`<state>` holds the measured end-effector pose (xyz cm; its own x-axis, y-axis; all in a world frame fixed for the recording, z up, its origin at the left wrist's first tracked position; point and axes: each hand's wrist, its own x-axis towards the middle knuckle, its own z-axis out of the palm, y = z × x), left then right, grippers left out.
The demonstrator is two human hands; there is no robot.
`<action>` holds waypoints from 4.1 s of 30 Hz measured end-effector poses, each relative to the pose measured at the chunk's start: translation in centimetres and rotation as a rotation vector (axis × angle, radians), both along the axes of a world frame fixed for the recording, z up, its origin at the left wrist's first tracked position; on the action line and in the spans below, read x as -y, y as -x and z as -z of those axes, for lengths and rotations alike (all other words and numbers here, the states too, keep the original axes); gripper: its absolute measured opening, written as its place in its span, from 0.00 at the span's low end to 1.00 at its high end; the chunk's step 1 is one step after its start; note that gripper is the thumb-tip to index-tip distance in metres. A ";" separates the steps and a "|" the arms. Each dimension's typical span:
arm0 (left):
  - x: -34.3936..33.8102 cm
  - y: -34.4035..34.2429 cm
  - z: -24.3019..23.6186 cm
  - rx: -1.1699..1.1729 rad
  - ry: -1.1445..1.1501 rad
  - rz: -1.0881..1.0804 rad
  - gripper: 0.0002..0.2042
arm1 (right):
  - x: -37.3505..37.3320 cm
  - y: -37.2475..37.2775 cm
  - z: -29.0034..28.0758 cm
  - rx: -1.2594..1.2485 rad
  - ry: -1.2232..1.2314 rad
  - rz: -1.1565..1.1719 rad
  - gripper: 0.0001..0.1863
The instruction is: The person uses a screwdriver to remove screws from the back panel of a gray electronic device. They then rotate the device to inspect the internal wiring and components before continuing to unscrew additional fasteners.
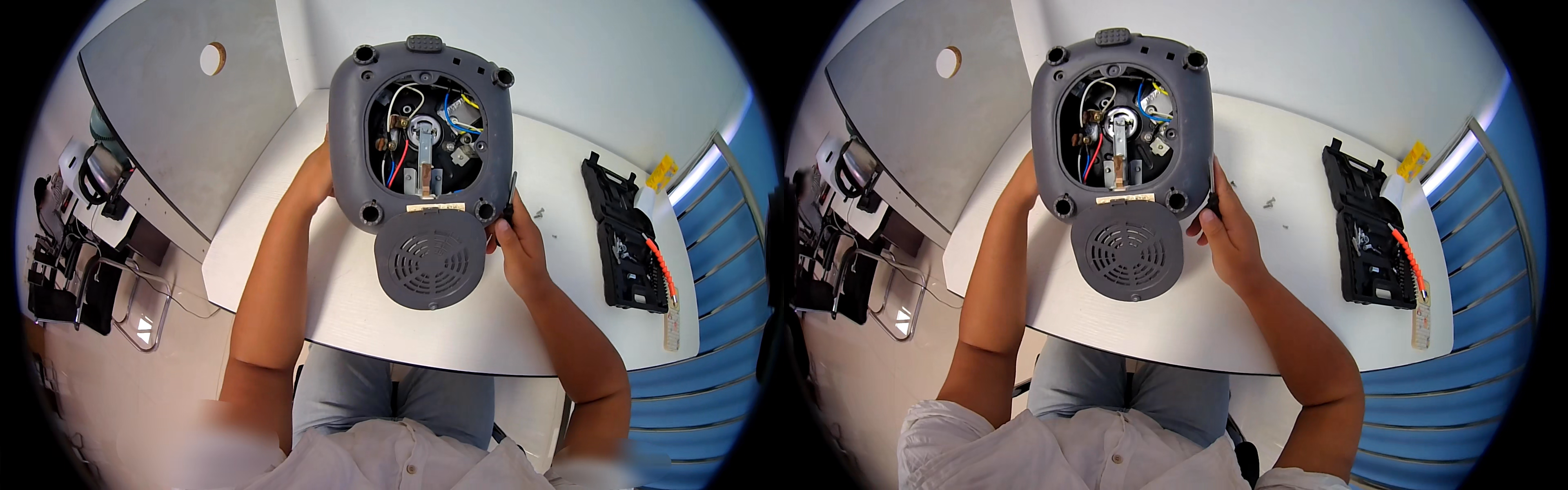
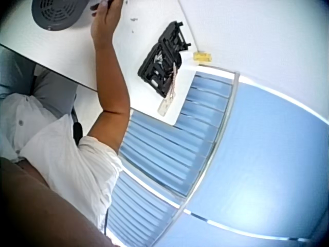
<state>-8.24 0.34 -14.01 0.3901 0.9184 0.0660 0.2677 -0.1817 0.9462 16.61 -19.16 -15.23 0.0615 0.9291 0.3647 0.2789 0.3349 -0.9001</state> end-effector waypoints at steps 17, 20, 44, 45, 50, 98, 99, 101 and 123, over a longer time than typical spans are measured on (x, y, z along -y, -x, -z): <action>2.5 -2.2 -2.4 0.882 -0.525 0.199 0.38 | 0.3 0.2 0.1 0.033 -0.010 0.033 0.35; 1.9 -1.6 -7.0 0.706 -0.671 0.261 0.43 | 0.1 -0.1 0.5 0.030 -0.023 -0.001 0.35; 3.4 -3.1 -13.0 0.331 -0.501 0.103 0.11 | -1.4 -1.7 0.8 -0.278 -0.109 0.300 0.13; 3.5 -3.1 -12.9 0.326 -0.521 0.074 0.11 | -1.5 -1.6 0.8 -0.266 -0.119 0.292 0.13; 3.7 -3.4 -12.7 0.273 -0.566 0.106 0.12 | -0.9 -1.2 1.3 -0.150 -0.263 0.132 0.14; 2.9 -2.8 -12.3 0.290 -0.665 0.331 0.15 | 0.3 0.0 0.6 0.027 -0.451 0.245 0.15; 2.7 -2.7 -12.3 0.296 -0.670 0.351 0.15 | 0.3 -0.1 0.6 0.042 -0.459 0.236 0.14; 2.3 -2.6 -12.2 0.306 -0.676 0.389 0.16 | 0.3 -0.1 0.7 0.072 -0.474 0.217 0.14; 5.3 -2.9 -13.1 0.142 -0.657 0.349 0.21 | 0.1 -0.6 0.6 0.002 -0.420 0.265 0.15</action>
<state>-5.38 -5.00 -0.89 0.5982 0.4977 0.6281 -0.0248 -0.7719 0.6352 17.24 -19.23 -15.84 0.2744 0.6542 0.7048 0.4048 0.5862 -0.7018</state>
